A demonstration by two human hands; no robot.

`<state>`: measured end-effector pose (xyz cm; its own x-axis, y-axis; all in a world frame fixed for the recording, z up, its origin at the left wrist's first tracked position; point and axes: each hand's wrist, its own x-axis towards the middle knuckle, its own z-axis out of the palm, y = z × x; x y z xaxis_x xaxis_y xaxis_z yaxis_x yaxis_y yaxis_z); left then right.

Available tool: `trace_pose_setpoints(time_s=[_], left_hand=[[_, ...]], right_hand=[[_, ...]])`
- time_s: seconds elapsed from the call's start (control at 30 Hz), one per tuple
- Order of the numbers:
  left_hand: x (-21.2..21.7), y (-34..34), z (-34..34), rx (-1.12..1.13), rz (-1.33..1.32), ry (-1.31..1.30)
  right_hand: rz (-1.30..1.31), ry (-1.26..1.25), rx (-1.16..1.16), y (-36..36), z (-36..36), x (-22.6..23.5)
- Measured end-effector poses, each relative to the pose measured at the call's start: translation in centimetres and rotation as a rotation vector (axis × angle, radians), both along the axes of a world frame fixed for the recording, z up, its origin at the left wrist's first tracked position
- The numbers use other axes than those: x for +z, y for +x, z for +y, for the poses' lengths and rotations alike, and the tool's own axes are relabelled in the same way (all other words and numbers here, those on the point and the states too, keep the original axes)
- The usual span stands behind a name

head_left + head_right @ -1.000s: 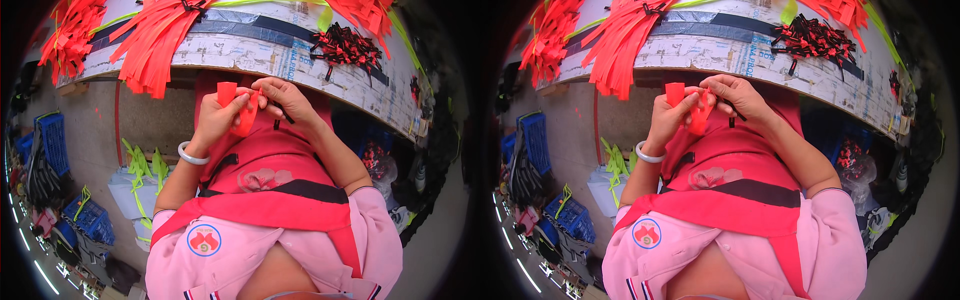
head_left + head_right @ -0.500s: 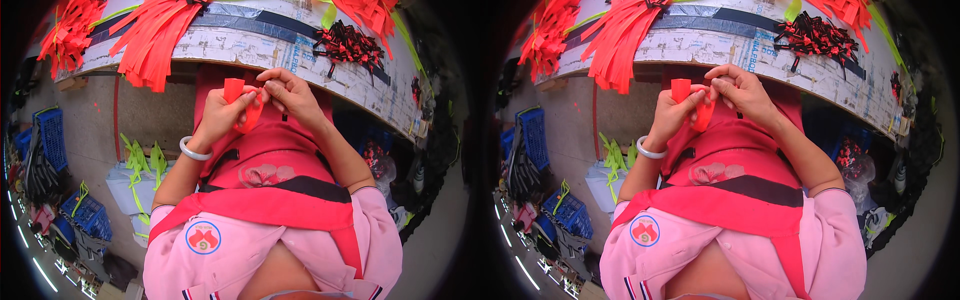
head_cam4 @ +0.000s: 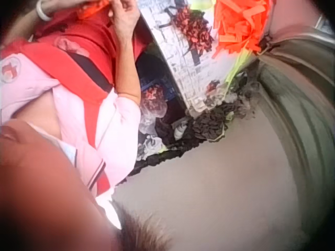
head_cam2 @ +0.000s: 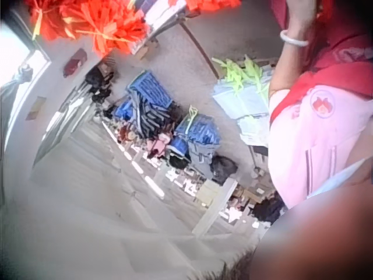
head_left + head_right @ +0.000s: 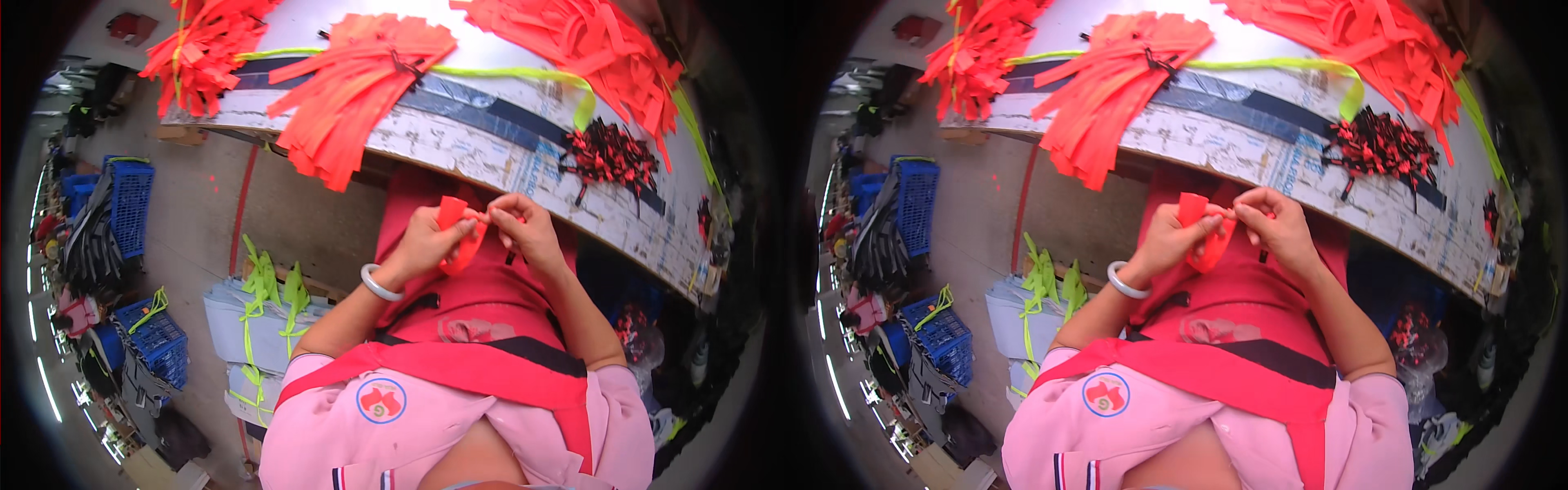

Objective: The recorder is assembling red and black pom-poms or tassels by hand at a manufacturing workbench.

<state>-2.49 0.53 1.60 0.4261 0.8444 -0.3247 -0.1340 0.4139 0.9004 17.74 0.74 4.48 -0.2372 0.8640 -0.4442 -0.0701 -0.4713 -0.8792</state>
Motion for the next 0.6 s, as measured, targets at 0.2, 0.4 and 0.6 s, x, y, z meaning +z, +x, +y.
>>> trace_pose_setpoints(time_s=[0.2,0.4,0.6], left_hand=[[1.1,-0.1,-0.2,0.032,-0.038,0.001],[0.4,-0.5,0.2,0.021,0.006,0.012],[1.1,-0.4,0.5,-0.012,0.046,0.054]], right_hand=[[-0.128,0.173,0.064,-0.2,-0.4,0.2],[-0.396,0.561,0.055,-1.1,-0.3,1.3],[-0.321,0.576,0.089,-0.4,-0.4,0.3]])
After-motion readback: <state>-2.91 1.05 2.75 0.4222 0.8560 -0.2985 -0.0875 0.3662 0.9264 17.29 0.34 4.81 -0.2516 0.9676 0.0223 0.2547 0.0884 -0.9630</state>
